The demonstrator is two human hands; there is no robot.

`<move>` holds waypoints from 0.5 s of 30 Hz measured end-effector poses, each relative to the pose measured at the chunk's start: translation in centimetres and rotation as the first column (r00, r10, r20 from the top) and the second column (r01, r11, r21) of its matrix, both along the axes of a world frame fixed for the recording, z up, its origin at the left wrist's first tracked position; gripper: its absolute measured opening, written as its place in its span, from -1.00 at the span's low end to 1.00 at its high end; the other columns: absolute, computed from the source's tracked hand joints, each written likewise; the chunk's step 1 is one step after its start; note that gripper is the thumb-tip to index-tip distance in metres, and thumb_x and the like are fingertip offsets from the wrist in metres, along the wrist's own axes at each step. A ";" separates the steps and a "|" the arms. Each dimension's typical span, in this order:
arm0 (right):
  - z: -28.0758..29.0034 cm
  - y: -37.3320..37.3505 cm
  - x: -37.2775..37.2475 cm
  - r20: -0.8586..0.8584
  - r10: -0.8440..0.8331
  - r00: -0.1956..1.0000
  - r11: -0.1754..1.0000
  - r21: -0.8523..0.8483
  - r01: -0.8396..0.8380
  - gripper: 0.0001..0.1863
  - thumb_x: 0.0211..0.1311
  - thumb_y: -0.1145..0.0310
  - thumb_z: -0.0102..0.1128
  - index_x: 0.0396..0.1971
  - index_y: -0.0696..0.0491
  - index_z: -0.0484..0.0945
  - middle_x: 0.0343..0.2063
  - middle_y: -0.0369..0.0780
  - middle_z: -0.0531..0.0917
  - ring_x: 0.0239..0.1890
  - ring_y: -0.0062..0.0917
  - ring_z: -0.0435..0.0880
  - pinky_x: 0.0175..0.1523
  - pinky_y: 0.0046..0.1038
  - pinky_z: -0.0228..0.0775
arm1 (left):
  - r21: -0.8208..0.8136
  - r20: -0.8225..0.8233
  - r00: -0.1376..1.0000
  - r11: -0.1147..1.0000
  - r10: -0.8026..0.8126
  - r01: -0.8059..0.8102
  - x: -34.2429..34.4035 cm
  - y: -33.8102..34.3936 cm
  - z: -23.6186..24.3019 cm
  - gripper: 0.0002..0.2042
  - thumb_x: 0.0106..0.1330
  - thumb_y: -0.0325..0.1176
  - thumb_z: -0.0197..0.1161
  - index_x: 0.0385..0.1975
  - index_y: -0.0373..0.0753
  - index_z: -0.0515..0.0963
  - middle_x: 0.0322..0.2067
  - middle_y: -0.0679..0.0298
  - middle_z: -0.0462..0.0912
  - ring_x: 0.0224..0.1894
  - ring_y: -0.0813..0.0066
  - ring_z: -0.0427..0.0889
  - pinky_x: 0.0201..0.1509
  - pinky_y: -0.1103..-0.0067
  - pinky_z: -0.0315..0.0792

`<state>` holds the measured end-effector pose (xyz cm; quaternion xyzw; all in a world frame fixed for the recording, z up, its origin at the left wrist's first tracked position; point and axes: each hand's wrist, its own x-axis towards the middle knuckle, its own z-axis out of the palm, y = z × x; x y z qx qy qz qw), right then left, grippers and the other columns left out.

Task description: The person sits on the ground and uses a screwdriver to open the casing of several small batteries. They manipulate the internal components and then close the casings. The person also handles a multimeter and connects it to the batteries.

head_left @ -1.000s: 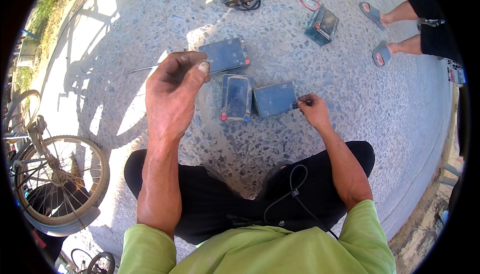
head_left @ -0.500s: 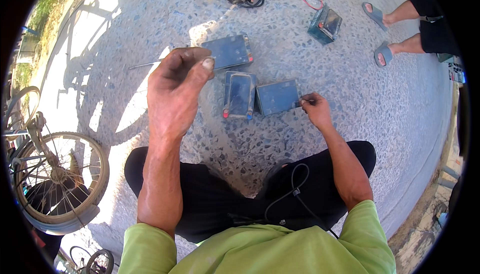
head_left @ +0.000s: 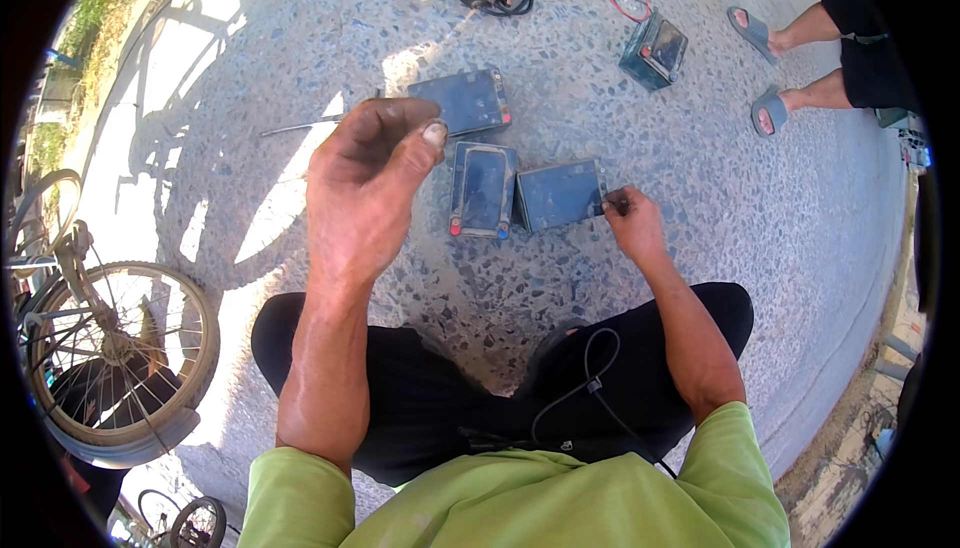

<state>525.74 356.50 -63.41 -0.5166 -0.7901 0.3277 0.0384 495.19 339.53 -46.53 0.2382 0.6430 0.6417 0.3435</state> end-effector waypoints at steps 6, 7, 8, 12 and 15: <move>0.1 -0.5 -0.5 0.038 -0.017 0.999 0.999 0.051 0.016 -0.84 0.09 0.41 0.29 -0.43 0.21 0.59 -0.48 -0.01 0.67 -0.39 -0.19 0.69 -0.27 -0.30 0.51 | -0.045 -0.027 1.000 0.999 0.009 -0.010 -0.1 -0.2 0.4 -0.78 0.27 -0.39 0.30 -0.19 -0.41 0.57 -0.35 0.26 0.63 -0.27 0.57 0.55 -0.12 0.61 0.43; 0.1 -0.5 -0.5 0.058 -0.024 0.998 0.998 0.067 0.020 -0.83 0.09 0.40 0.29 -0.44 0.21 0.59 -0.48 0.00 0.67 -0.39 -0.17 0.69 -0.27 -0.29 0.51 | -0.050 -0.029 1.000 0.999 0.007 -0.008 -0.1 -0.2 0.4 -0.78 0.27 -0.39 0.29 -0.19 -0.40 0.57 -0.35 0.26 0.63 -0.27 0.57 0.55 -0.13 0.61 0.43; 0.1 -0.4 -0.4 0.068 -0.020 0.998 0.997 0.075 0.014 -0.82 0.09 0.39 0.29 -0.45 0.21 0.59 -0.49 0.00 0.67 -0.39 -0.16 0.69 -0.27 -0.28 0.50 | -0.056 -0.030 1.000 0.998 0.004 -0.006 0.0 -0.2 0.5 -0.78 0.27 -0.40 0.29 -0.19 -0.40 0.57 -0.35 0.26 0.62 -0.27 0.57 0.55 -0.13 0.61 0.43; 0.2 -0.4 -0.4 0.077 -0.005 0.997 0.996 0.094 -0.003 -0.80 0.08 0.36 0.29 -0.45 0.21 0.59 -0.50 0.01 0.66 -0.39 -0.14 0.68 -0.28 -0.25 0.49 | -0.053 -0.048 0.999 0.999 -0.003 0.001 0.0 -0.3 0.5 -0.77 0.24 -0.41 0.28 -0.19 -0.42 0.57 -0.32 0.18 0.62 -0.26 0.44 0.60 -0.10 0.53 0.49; 0.5 -0.6 -0.7 0.073 -0.002 0.997 0.995 0.102 -0.005 -0.81 0.08 0.37 0.30 -0.44 0.20 0.59 -0.50 0.00 0.66 -0.40 -0.14 0.67 -0.28 -0.25 0.49 | -0.042 -0.036 0.999 0.999 -0.008 0.007 0.0 -0.2 0.5 -0.78 0.24 -0.42 0.28 -0.18 -0.41 0.57 -0.32 0.18 0.62 -0.27 0.44 0.60 -0.10 0.53 0.49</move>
